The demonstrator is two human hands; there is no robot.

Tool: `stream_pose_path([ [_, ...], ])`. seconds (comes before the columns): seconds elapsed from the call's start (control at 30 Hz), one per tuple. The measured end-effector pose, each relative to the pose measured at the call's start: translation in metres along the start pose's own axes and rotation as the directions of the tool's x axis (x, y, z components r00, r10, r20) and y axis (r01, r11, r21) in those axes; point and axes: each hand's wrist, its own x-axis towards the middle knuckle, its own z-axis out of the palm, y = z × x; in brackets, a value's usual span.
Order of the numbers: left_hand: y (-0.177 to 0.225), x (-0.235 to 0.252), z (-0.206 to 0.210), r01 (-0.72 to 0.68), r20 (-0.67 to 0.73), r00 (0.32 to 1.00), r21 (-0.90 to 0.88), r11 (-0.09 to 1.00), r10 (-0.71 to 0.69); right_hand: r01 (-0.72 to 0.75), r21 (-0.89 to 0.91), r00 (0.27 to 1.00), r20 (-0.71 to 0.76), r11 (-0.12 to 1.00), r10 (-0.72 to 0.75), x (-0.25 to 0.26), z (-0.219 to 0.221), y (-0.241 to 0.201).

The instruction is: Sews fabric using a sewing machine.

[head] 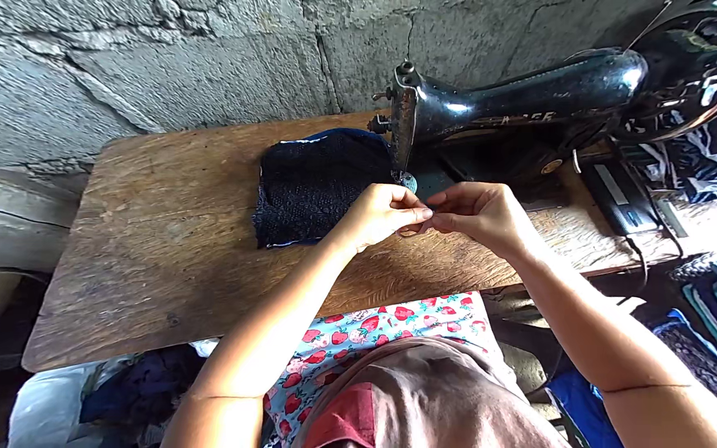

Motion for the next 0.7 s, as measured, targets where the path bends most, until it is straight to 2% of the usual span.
stream_pose_path([
  [0.23,0.0018,-0.0016,-0.0010,0.016,0.017,1.000,-0.091,0.996,-0.014,-0.039,-0.005,0.996,-0.086,0.999,0.038,-0.0034,0.0002,0.0018],
  [0.57,0.0009,0.0001,-0.0006,-0.036,0.035,0.999,-0.034,0.999,0.037,-0.091,0.067,0.991,-0.093,0.994,0.097,-0.0049,0.0014,-0.0017],
  [0.7,0.0014,0.0001,0.0010,0.003,0.041,0.999,-0.115,0.993,0.002,-0.076,0.082,0.993,-0.088,0.994,0.083,-0.0047,0.0010,0.0004],
])
